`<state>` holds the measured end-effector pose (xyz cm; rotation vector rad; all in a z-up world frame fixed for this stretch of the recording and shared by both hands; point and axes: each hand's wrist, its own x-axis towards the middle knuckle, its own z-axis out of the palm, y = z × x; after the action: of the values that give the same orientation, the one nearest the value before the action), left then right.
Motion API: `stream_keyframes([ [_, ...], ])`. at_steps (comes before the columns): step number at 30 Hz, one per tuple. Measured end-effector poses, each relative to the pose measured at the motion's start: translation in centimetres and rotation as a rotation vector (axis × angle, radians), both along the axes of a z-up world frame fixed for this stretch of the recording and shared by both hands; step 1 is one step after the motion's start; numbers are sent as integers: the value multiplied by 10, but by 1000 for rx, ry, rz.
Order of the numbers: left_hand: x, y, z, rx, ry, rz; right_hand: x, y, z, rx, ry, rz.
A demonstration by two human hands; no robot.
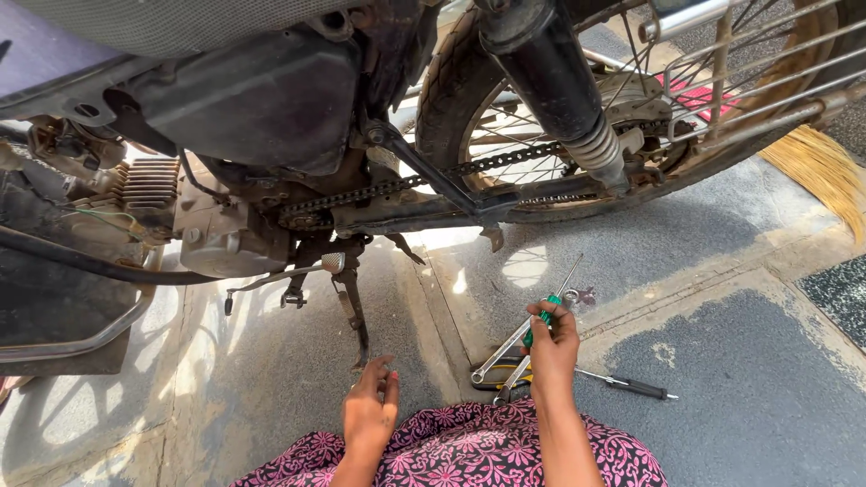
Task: The person kneels beside a motorcycle and uses a screwdriver to loosen and tighten screws on the bike's chain cover and side panel, at one point steadying the front of the bike by hand. They pick up and reposition the screwdriver and other tools from the ground while working on different screws.
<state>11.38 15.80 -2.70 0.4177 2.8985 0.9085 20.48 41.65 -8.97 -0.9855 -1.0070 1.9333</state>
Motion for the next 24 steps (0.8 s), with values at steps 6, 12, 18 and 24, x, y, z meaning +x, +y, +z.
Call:
stream_keyframes([
  [6,-9,-5,-9,56,12,28,-2,-2,-1,74,-57,85],
  [12,-43,53,114,485,153,-73,-1,-3,0,97,-96,98],
  [18,-74,137,279,955,195,-506,-3,2,-12,123,-100,113],
  [24,-99,173,300,998,173,-569,-8,7,-13,56,-113,126],
])
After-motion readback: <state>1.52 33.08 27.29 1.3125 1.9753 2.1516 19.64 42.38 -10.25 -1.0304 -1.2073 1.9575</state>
